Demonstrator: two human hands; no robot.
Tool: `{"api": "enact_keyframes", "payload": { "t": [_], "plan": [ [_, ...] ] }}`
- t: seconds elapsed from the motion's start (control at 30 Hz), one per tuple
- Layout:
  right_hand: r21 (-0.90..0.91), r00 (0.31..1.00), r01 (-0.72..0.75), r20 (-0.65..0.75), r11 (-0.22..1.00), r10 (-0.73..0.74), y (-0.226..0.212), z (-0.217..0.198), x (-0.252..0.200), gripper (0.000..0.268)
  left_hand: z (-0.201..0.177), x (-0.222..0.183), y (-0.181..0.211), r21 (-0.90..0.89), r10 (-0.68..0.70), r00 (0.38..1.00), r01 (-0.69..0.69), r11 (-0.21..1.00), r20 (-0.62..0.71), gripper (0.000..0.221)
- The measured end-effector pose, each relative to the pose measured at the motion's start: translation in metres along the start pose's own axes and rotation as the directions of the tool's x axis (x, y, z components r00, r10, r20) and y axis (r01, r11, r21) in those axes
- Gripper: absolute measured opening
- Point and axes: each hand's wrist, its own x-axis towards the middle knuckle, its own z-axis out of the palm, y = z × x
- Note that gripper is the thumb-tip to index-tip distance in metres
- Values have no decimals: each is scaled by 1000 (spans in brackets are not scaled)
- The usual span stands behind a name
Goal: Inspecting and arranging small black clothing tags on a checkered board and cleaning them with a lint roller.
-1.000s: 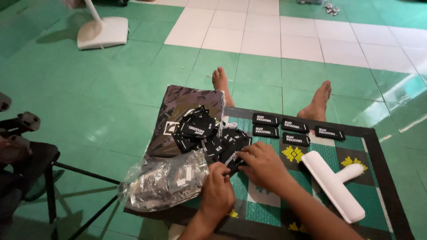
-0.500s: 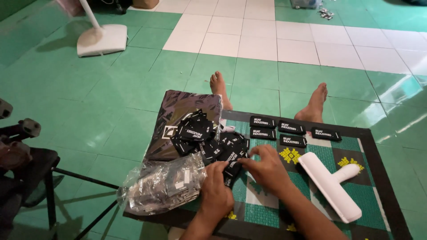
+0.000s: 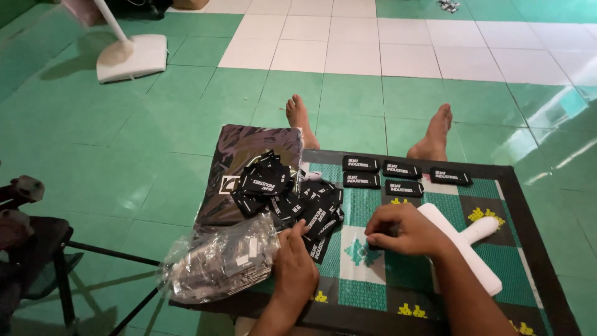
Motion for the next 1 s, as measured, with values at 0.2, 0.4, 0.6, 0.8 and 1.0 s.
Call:
{"api": "enact_keyframes", "payload": {
  "t": [0.2, 0.4, 0.6, 0.8, 1.0],
  "plan": [
    [-172, 955, -248, 119, 953, 270, 16, 9, 3, 18, 4, -4, -5, 43, 29, 1000, -29, 999, -1, 53],
    [-448, 998, -38, -65, 893, 10, 35, 18, -1, 20, 5, -2, -7, 11, 182, 976, -182, 983, -118, 41],
    [35, 932, -352, -80, 936, 353, -19, 18, 7, 28, 11, -3, -5, 150, 322, 931, -298, 943, -172, 27],
    [285, 989, -128, -38, 950, 145, -20, 59, 17, 32, 1, 2, 8, 140, 496, 819, -477, 868, -288, 21],
    [675, 866, -355, -24, 647, 500, -32, 75, 20, 24, -5, 0, 12, 18, 542, 799, -557, 830, -261, 40]
  ]
}}
